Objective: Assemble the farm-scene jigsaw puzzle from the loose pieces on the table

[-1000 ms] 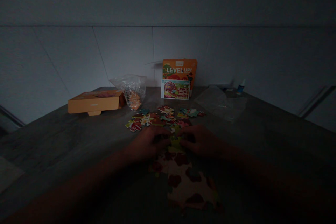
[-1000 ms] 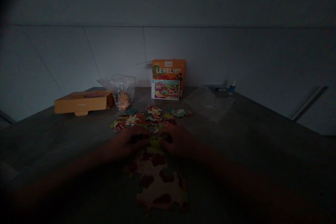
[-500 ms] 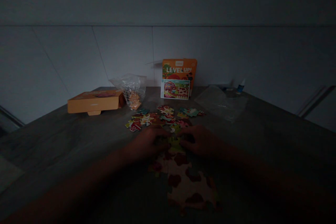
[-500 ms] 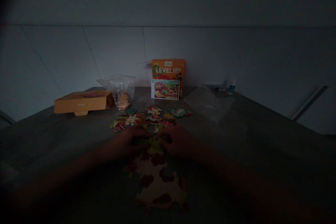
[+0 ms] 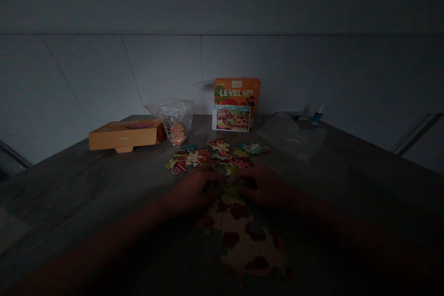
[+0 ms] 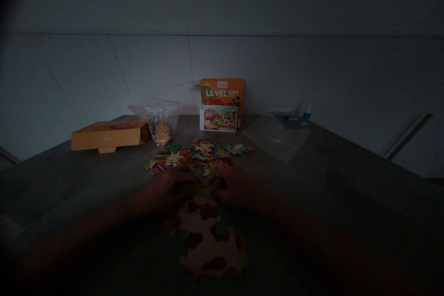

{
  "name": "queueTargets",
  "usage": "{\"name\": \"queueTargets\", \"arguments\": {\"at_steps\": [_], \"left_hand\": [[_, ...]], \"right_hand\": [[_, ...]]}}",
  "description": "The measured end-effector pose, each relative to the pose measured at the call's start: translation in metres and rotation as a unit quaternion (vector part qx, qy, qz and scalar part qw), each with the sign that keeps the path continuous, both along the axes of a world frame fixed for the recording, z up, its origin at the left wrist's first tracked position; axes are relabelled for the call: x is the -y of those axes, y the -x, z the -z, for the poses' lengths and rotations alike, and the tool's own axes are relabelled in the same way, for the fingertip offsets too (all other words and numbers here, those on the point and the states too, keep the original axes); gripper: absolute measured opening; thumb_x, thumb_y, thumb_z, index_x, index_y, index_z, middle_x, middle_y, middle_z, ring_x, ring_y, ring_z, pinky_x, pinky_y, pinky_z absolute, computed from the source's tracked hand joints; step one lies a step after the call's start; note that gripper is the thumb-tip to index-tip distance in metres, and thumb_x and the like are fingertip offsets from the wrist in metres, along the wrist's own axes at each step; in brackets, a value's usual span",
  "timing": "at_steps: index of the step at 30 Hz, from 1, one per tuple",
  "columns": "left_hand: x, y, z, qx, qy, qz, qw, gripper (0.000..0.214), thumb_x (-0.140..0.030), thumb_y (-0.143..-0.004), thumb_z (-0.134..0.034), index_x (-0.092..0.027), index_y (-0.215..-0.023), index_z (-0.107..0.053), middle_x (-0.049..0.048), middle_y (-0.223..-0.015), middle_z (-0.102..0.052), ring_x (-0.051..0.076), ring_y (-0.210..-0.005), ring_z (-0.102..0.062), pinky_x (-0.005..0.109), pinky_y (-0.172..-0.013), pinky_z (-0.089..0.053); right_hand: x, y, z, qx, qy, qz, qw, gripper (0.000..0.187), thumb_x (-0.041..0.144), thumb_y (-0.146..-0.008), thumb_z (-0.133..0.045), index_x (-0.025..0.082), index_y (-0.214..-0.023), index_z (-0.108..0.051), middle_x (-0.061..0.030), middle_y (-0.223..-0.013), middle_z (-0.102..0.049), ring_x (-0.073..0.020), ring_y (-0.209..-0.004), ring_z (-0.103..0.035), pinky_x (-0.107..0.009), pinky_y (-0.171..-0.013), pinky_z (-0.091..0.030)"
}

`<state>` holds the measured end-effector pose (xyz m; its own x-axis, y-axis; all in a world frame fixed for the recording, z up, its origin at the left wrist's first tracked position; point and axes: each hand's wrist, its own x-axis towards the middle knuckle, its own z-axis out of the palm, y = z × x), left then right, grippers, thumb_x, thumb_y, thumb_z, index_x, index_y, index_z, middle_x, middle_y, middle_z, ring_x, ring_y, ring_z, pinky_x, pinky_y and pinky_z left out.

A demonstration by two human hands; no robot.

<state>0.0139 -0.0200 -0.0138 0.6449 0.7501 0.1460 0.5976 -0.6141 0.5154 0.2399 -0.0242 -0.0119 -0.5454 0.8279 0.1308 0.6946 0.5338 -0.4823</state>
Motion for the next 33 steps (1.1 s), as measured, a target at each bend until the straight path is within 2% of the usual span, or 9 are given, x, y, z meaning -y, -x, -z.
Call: {"name": "queueTargets", "arguments": {"at_steps": [8,12,18,22,26,33], "left_hand": [[0.002,0.001,-0.001,-0.015,-0.014,0.014,1.000,0.021,-0.025,-0.085,-0.061,-0.023,-0.104,-0.069,0.0059,-0.107,-0.061,0.021,-0.102,-0.058,0.034,-0.089,-0.048],[0.005,0.001,-0.002,-0.001,-0.029,0.060,0.998,0.023,-0.030,-0.082,-0.066,-0.024,-0.105,-0.068,0.0049,-0.110,-0.059,0.021,-0.106,-0.056,0.034,-0.094,-0.046],[0.009,0.000,-0.007,-0.012,-0.025,0.128,0.991,0.027,-0.024,-0.085,-0.064,-0.030,-0.111,-0.067,0.0023,-0.124,-0.057,0.021,-0.118,-0.050,0.038,-0.104,-0.039],[0.004,-0.001,-0.004,0.002,-0.029,0.112,0.993,0.020,-0.026,-0.091,-0.057,-0.026,-0.108,-0.068,0.0040,-0.118,-0.062,0.020,-0.111,-0.056,0.038,-0.100,-0.042],[0.001,-0.002,-0.003,0.021,-0.025,0.097,0.995,0.015,-0.022,-0.089,-0.060,-0.022,-0.102,-0.070,0.0038,-0.114,-0.065,0.019,-0.107,-0.058,0.036,-0.098,-0.044],[-0.002,-0.001,0.001,0.025,-0.039,0.101,0.994,0.014,-0.018,-0.089,-0.059,-0.021,-0.099,-0.070,0.0037,-0.110,-0.067,0.018,-0.103,-0.060,0.035,-0.094,-0.046]], "right_hand": [[-0.003,-0.002,0.003,-0.004,0.007,0.004,1.000,0.021,0.017,-0.080,-0.064,0.021,-0.100,-0.071,-0.0016,-0.082,-0.070,-0.0142,-0.070,-0.061,-0.024,-0.062,-0.042],[-0.005,-0.003,0.004,0.007,-0.006,0.002,1.000,0.019,0.018,-0.083,-0.063,0.021,-0.100,-0.071,-0.0020,-0.086,-0.071,-0.0154,-0.073,-0.063,-0.025,-0.066,-0.043],[-0.008,-0.004,0.007,-0.002,-0.029,-0.013,0.999,0.014,0.021,-0.087,-0.060,0.022,-0.095,-0.071,-0.0028,-0.089,-0.071,-0.0168,-0.078,-0.063,-0.027,-0.072,-0.046],[-0.011,-0.005,0.009,0.010,-0.037,-0.004,0.999,0.012,0.023,-0.087,-0.062,0.021,-0.095,-0.070,-0.0036,-0.090,-0.071,-0.0181,-0.081,-0.063,-0.028,-0.073,-0.046],[-0.011,-0.005,0.009,0.002,-0.039,-0.009,0.999,0.014,0.022,-0.087,-0.061,0.022,-0.099,-0.069,-0.0027,-0.092,-0.070,-0.0174,-0.082,-0.063,-0.028,-0.074,-0.045],[-0.007,-0.003,0.008,-0.028,-0.083,0.003,0.996,0.019,0.014,-0.083,-0.055,0.017,-0.100,-0.063,-0.0013,-0.075,-0.064,-0.0136,-0.063,-0.056,-0.024,-0.058,-0.038]]}}
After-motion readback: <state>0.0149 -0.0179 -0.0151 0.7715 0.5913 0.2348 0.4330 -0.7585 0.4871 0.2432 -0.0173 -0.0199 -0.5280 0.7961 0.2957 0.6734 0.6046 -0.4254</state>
